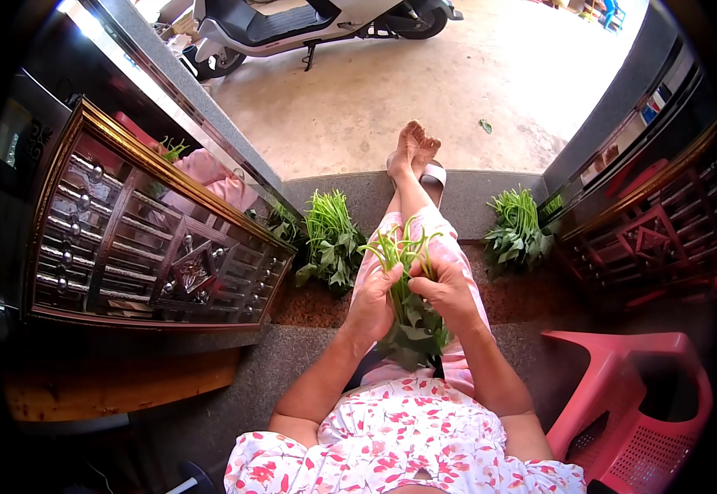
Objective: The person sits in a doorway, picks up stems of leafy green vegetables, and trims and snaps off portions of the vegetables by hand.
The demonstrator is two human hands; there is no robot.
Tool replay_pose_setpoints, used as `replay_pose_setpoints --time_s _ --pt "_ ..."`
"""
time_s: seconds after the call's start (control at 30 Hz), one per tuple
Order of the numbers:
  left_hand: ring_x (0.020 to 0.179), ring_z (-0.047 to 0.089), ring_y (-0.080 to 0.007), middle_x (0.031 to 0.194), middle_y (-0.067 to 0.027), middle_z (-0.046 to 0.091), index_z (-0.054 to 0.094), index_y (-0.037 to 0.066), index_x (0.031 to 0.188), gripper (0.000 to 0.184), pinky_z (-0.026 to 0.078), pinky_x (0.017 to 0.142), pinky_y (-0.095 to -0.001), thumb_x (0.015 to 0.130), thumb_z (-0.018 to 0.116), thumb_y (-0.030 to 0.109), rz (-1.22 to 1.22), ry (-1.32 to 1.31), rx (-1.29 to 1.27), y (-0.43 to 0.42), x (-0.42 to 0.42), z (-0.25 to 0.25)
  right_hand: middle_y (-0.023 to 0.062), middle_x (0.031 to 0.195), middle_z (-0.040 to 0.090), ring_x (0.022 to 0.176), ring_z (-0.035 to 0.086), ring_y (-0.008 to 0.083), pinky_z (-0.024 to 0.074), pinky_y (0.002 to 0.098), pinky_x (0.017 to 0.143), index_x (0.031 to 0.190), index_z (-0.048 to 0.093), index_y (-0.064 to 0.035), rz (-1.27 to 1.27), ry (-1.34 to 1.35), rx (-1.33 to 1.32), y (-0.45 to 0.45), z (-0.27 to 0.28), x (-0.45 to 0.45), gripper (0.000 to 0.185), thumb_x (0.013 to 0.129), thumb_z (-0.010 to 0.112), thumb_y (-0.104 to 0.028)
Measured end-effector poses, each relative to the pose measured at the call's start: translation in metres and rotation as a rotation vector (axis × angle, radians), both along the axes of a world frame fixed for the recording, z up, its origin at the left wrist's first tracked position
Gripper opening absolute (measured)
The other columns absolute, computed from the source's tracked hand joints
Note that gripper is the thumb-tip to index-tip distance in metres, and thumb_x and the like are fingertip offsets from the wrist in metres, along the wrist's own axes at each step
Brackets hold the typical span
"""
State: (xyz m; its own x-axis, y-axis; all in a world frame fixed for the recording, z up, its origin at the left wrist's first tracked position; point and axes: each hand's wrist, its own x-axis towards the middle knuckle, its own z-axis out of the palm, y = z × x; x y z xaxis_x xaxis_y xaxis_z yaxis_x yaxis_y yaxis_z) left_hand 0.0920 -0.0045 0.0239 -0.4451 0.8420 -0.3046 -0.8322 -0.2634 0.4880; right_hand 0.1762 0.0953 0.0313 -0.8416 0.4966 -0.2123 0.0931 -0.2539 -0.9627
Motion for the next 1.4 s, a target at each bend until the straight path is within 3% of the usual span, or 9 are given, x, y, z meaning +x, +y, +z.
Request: replay_pose_setpoints --time_s 0.17,0.3,0.4,0.57,0.7,0.87,1.1,1.33,1.4 --pt "0.086 0.055 -0.0155 0.097 -0.0089 0.055 0.046 -0.001 0.106 0.034 0.043 0.079 -0.0279 0.073 0.049 -0.001 -0.057 0.112 -0.076 -0.005 -0.005 -0.002 -0.0027 0.061 0.051 0.051 0.046 0.0040 0.0365 0.0163 0.046 0.075 0.055 -0.0021 -0.061 0.066 -0.277 0.011 0.009 0.005 0.009 0.068 0.052 0.002" --pt "0.068 0.056 -0.0142 0.081 -0.0062 0.057 0.052 -0.001 0.093 0.021 0.047 0.067 -0.0253 0.072 0.048 -0.001 0.079 0.099 -0.130 -0.007 -0.013 -0.004 -0.0020 0.060 0.050 0.048 0.045 0.0047 0.0363 0.0166 0.044 0.073 0.055 -0.0026 -0.089 0.040 -0.303 0.022 0.009 0.011 0.009 0.066 0.051 0.002" --pt "0.069 0.055 -0.0107 0.080 -0.0031 0.055 0.050 0.001 0.097 0.027 0.046 0.065 -0.0212 0.071 0.047 -0.006 0.110 0.056 -0.161 -0.014 -0.025 -0.008 0.0012 0.061 0.053 0.044 0.049 0.0075 0.0418 0.0192 0.040 0.073 0.054 0.0003 -0.053 0.061 -0.363 0.028 0.007 0.014 0.010 0.065 0.050 0.005" --pt "0.052 0.046 -0.0146 0.064 -0.0060 0.050 0.052 -0.001 0.090 0.017 0.040 0.048 -0.0276 0.074 0.055 0.005 0.213 0.013 -0.145 -0.012 -0.029 0.005 0.0001 0.062 0.052 0.047 0.048 0.0056 0.0395 0.0175 0.042 0.076 0.054 -0.0005 0.018 0.023 -0.336 0.025 0.004 0.013 0.012 0.065 0.051 0.005" --pt "0.050 0.045 -0.0142 0.062 -0.0060 0.049 0.052 0.000 0.084 0.011 0.038 0.046 -0.0267 0.075 0.055 0.004 0.226 0.009 -0.171 -0.013 -0.029 0.009 -0.0019 0.067 0.051 0.056 0.045 0.0047 0.0358 0.0166 0.051 0.078 0.056 -0.0017 0.079 -0.011 -0.351 0.021 0.002 0.013 0.012 0.067 0.052 -0.001" --pt "0.047 0.044 -0.0133 0.060 -0.0064 0.048 0.050 0.000 0.072 0.005 0.037 0.044 -0.0251 0.075 0.053 0.002 0.179 -0.022 -0.134 -0.014 -0.030 0.005 -0.0042 0.067 0.050 0.055 0.042 0.0026 0.0311 0.0156 0.048 0.079 0.057 -0.0033 0.217 -0.074 -0.279 0.017 0.007 0.014 0.010 0.070 0.057 -0.008" --pt "0.045 0.045 -0.0122 0.060 -0.0065 0.049 0.049 -0.001 0.071 0.006 0.037 0.042 -0.0236 0.074 0.054 0.002 0.088 0.113 -0.217 -0.013 -0.024 0.007 -0.0068 0.064 0.049 0.054 0.039 0.0004 0.0291 0.0153 0.047 0.078 0.059 -0.0042 0.239 -0.078 -0.235 0.010 0.001 0.004 0.014 0.074 0.061 -0.018" --pt "0.048 0.045 -0.0129 0.063 -0.0066 0.049 0.050 -0.002 0.079 0.008 0.038 0.044 -0.0241 0.077 0.053 0.005 0.115 0.029 -0.241 -0.011 -0.025 0.006 -0.0067 0.048 0.041 0.037 0.030 0.0010 0.0196 0.0170 0.033 0.068 0.055 -0.0069 -0.010 -0.090 -0.313 0.012 0.008 0.002 0.011 0.076 0.059 -0.014" --pt "0.050 0.044 -0.0130 0.064 -0.0060 0.049 0.051 -0.002 0.082 0.011 0.038 0.046 -0.0246 0.078 0.053 0.007 0.123 0.010 -0.200 -0.015 -0.031 0.006 -0.0053 0.048 0.039 0.036 0.029 0.0017 0.0192 0.0171 0.033 0.066 0.051 -0.0068 -0.084 -0.004 -0.525 0.025 -0.001 0.007 0.014 0.078 0.055 -0.012"
